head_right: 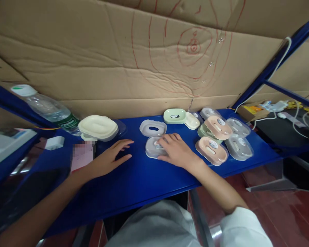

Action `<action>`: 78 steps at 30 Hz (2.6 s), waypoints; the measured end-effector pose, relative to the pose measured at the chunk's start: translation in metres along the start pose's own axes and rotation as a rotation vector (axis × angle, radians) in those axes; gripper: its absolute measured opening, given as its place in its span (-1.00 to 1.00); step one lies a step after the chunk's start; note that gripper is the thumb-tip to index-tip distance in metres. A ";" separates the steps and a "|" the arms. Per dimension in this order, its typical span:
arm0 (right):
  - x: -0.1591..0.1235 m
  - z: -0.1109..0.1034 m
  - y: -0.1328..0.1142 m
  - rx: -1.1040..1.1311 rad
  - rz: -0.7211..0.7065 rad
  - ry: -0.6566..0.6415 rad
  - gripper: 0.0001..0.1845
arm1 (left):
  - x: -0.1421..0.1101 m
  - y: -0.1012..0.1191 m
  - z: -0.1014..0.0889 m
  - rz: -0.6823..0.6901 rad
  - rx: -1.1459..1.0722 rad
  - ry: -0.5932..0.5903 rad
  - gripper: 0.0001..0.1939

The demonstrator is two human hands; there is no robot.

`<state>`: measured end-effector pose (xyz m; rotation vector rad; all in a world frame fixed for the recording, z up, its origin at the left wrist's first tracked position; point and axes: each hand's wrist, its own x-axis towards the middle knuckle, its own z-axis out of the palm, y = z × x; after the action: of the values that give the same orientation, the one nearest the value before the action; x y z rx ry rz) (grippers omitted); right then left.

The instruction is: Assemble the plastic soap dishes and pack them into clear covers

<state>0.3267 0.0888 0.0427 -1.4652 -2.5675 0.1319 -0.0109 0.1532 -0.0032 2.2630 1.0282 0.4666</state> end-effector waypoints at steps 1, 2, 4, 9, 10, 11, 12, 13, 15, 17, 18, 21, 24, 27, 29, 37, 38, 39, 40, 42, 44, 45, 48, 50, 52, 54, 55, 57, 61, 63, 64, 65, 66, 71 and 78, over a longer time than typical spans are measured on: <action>-0.003 -0.004 0.004 -0.040 0.019 -0.021 -0.53 | 0.003 0.001 -0.002 0.019 0.062 0.000 -0.39; -0.005 -0.008 0.008 -0.071 0.035 -0.044 -0.55 | 0.007 0.004 -0.004 0.042 0.133 0.013 -0.43; -0.007 -0.019 0.020 -0.110 0.054 -0.089 -0.55 | 0.020 0.011 -0.004 0.088 0.274 0.054 -0.51; 0.004 -0.055 0.062 -0.185 0.223 -0.191 -0.50 | 0.069 0.029 0.008 0.127 0.374 0.085 -0.57; 0.008 -0.061 0.071 -0.214 0.302 -0.215 -0.49 | 0.079 0.031 0.012 0.129 0.370 0.082 -0.55; 0.012 -0.066 0.080 -0.243 0.380 -0.241 -0.49 | 0.087 0.032 0.015 0.127 0.365 0.080 -0.54; 0.017 -0.068 0.089 -0.269 0.444 -0.270 -0.48 | 0.093 0.033 0.018 0.121 0.360 0.083 -0.53; 0.022 -0.069 0.097 -0.287 0.489 -0.298 -0.48 | 0.097 0.033 0.020 0.114 0.353 0.088 -0.53; 0.032 -0.064 0.110 -0.306 0.541 -0.358 -0.50 | 0.097 0.032 0.023 0.098 0.330 0.093 -0.55; 0.041 -0.054 0.119 -0.321 0.583 -0.406 -0.53 | 0.089 0.030 0.020 0.084 0.288 0.085 -0.64; 0.044 -0.049 0.121 -0.331 0.601 -0.419 -0.54 | 0.081 0.029 0.017 0.077 0.259 0.075 -0.69; 0.050 -0.034 0.124 -0.373 0.651 -0.410 -0.54 | 0.054 0.025 -0.002 0.062 0.148 0.040 -0.74; 0.050 -0.024 0.125 -0.411 0.687 -0.357 -0.54 | 0.026 0.023 -0.024 0.020 -0.010 0.056 -0.58; 0.048 -0.018 0.128 -0.430 0.719 -0.306 -0.52 | 0.009 0.020 -0.033 -0.199 -0.481 0.171 -0.48; 0.048 -0.018 0.132 -0.442 0.746 -0.285 -0.49 | 0.005 0.018 -0.029 -0.326 -0.785 0.163 -0.45; 0.052 -0.024 0.150 -0.408 0.839 -0.304 -0.53 | 0.011 0.012 -0.013 -0.422 -0.868 0.096 -0.39; 0.052 -0.024 0.152 -0.392 0.846 -0.297 -0.55 | 0.011 0.011 -0.012 -0.415 -0.820 0.116 -0.35; 0.052 -0.025 0.153 -0.374 0.852 -0.286 -0.56 | 0.011 0.009 -0.011 -0.411 -0.770 0.133 -0.31; 0.053 -0.026 0.154 -0.354 0.857 -0.273 -0.56 | 0.011 0.008 -0.009 -0.408 -0.709 0.148 -0.26; 0.053 -0.031 0.157 -0.300 0.861 -0.243 -0.60 | 0.011 0.006 -0.006 -0.404 -0.574 0.176 -0.14; 0.054 -0.039 0.159 -0.231 0.859 -0.207 -0.65 | 0.010 0.004 -0.002 -0.396 -0.456 0.202 -0.07; 0.055 -0.044 0.160 -0.193 0.858 -0.184 -0.68 | 0.010 0.004 0.000 -0.390 -0.414 0.218 -0.07; 0.056 -0.058 0.164 -0.088 0.872 -0.088 -0.70 | 0.008 0.005 0.006 -0.341 -0.282 0.228 -0.06; 0.057 -0.066 0.165 -0.031 0.894 -0.011 -0.62 | 0.005 0.005 0.010 -0.283 -0.172 0.224 -0.06; 0.057 -0.071 0.163 0.017 0.902 0.072 -0.56 | 0.002 0.004 0.015 -0.228 -0.072 0.230 -0.05; 0.055 -0.073 0.154 0.044 0.891 0.155 -0.54 | 0.000 0.001 0.019 -0.189 -0.009 0.226 -0.05; 0.052 -0.073 0.146 0.049 0.870 0.206 -0.55 | 0.000 -0.001 0.021 -0.166 0.021 0.214 -0.08; 0.046 -0.070 0.119 0.056 0.754 0.339 -0.59 | 0.000 -0.006 0.024 -0.113 0.080 0.196 -0.23; 0.037 -0.049 0.043 0.064 0.357 0.476 -0.63 | 0.001 -0.007 0.023 -0.062 0.100 0.313 -0.51; 0.041 -0.031 0.011 0.018 0.263 0.428 -0.65 | 0.000 -0.001 0.018 -0.069 0.057 0.444 -0.53; 0.045 -0.021 -0.002 -0.027 0.241 0.397 -0.66 | -0.001 0.003 0.015 -0.065 0.039 0.515 -0.55; 0.050 -0.011 -0.012 -0.086 0.231 0.368 -0.67 | -0.002 0.007 0.012 -0.054 0.030 0.584 -0.57; 0.055 -0.001 -0.019 -0.154 0.223 0.336 -0.67 | -0.004 0.012 0.009 -0.037 0.030 0.646 -0.59; 0.066 0.044 -0.033 -0.384 0.006 0.192 -0.63 | -0.011 0.023 0.002 0.052 0.105 0.761 -0.66; 0.057 0.065 -0.031 -0.303 -0.492 0.157 -0.57 | -0.008 0.015 0.010 0.101 0.154 0.535 -0.66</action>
<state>0.2591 0.1225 -0.0091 -0.8286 -2.8076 -0.4358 -0.0025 0.1361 -0.0017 2.3904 1.2393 1.1138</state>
